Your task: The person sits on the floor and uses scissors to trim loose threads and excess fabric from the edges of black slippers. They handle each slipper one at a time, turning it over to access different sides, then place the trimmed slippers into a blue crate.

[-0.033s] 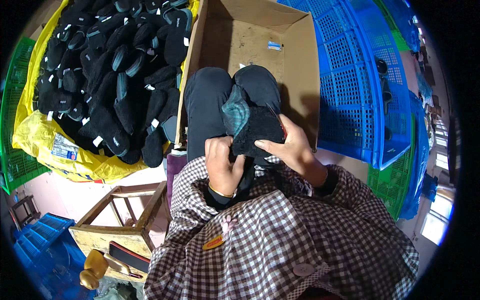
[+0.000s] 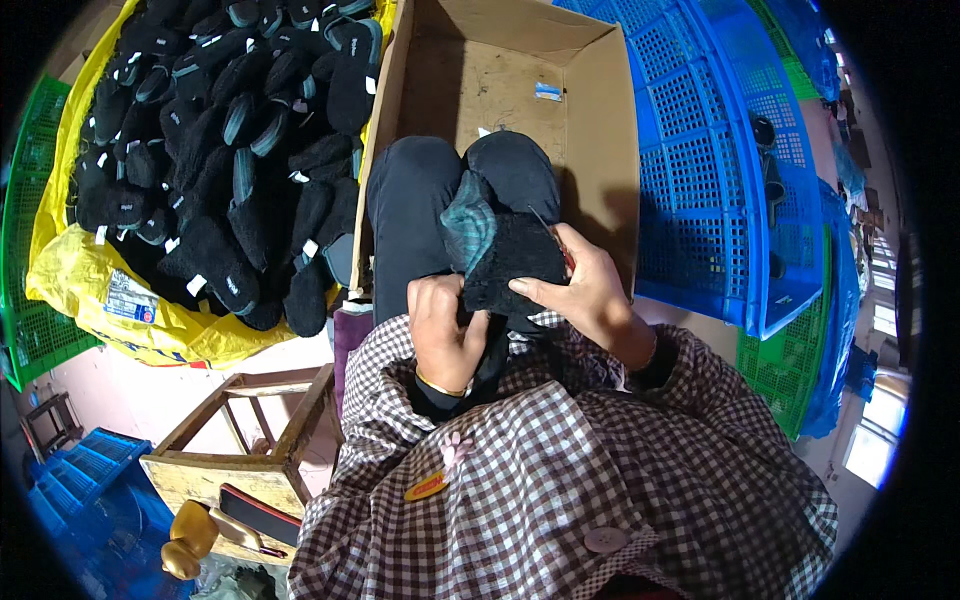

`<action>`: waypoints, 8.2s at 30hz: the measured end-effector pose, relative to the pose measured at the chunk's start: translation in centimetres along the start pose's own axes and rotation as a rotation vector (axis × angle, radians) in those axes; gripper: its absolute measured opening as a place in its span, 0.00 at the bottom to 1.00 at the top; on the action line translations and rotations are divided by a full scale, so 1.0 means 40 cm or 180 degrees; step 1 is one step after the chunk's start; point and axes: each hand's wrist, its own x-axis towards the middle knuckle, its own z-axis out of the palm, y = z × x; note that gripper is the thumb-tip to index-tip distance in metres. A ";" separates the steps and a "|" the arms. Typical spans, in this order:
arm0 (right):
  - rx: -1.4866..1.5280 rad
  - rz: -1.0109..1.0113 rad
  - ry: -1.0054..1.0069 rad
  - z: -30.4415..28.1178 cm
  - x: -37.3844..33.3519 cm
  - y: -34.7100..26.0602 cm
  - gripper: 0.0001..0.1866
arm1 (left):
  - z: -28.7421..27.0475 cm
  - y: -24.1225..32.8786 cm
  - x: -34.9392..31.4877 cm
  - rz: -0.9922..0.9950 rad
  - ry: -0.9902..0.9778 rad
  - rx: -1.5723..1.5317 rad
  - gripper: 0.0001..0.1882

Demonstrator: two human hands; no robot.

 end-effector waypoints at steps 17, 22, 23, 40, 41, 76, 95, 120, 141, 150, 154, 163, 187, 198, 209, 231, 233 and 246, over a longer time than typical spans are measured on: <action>-0.0548 -0.1404 0.0525 0.140 0.075 0.016 0.20 | 0.011 0.041 0.015 -0.1760 0.0665 -0.1341 0.14; -0.0295 -0.1564 0.0497 0.166 0.101 0.017 0.18 | -0.013 0.069 0.011 -0.1748 0.0607 -0.1113 0.15; -0.0269 -0.1609 0.0525 0.171 0.104 0.018 0.18 | -0.013 0.076 0.014 -0.1582 0.0639 -0.0948 0.14; 0.0299 -0.1817 0.0132 0.169 0.032 0.044 0.24 | -0.041 0.054 0.018 -0.1288 0.0792 -0.0152 0.17; 0.0299 -0.1760 -0.0024 0.159 0.031 0.043 0.25 | -0.050 0.052 0.015 -0.1385 0.0682 -0.0230 0.17; 0.0979 -0.1252 -0.0122 0.240 0.119 -0.016 0.14 | -0.100 0.078 0.043 -0.0408 0.0172 0.1519 0.42; -0.0627 -0.2128 -0.1501 -0.027 0.088 0.062 0.45 | -0.145 0.089 0.220 -0.0168 -0.2904 0.0295 0.36; -0.0902 -0.1958 -0.1215 0.001 0.094 0.129 0.38 | -0.108 0.018 0.222 0.0494 -0.2951 0.1191 0.33; -0.0516 -0.2115 -0.0565 -0.021 0.095 0.147 0.33 | -0.080 0.061 0.208 0.0706 -0.1942 0.0925 0.26; -0.0475 -0.1857 0.0069 -0.009 0.138 0.099 0.29 | -0.044 0.050 0.220 0.0408 -0.0941 0.0877 0.23; 0.0032 -0.1494 0.0339 0.001 0.165 0.073 0.23 | -0.003 0.033 0.202 0.0200 -0.0211 0.0706 0.18; 0.0437 -0.1397 0.0279 -0.026 0.247 0.024 0.19 | -0.029 0.097 0.283 0.0107 -0.0314 0.0264 0.27; -0.0478 -0.1607 -0.0280 -0.055 0.165 0.025 0.30 | -0.103 0.133 0.366 0.0294 -0.2294 0.1541 0.33; -0.0144 -0.1379 -0.0416 -0.069 0.184 0.027 0.29 | -0.109 0.150 0.400 0.0564 -0.2479 0.1604 0.27; 0.0294 -0.0952 -0.1262 -0.098 0.197 0.009 0.29 | -0.134 0.122 0.368 0.0234 -0.2742 0.1153 0.25; -0.0248 -0.1533 0.0149 -0.013 0.173 0.072 0.23 | -0.049 0.085 0.316 0.0658 -0.1580 0.1468 0.28; -0.0072 -0.1491 0.0332 -0.010 0.176 0.074 0.22 | -0.029 0.074 0.309 0.0773 -0.1302 0.1524 0.26; -0.0474 -0.1760 0.1314 0.041 0.172 0.035 0.16 | 0.093 -0.006 0.357 0.1033 0.0229 0.1672 0.22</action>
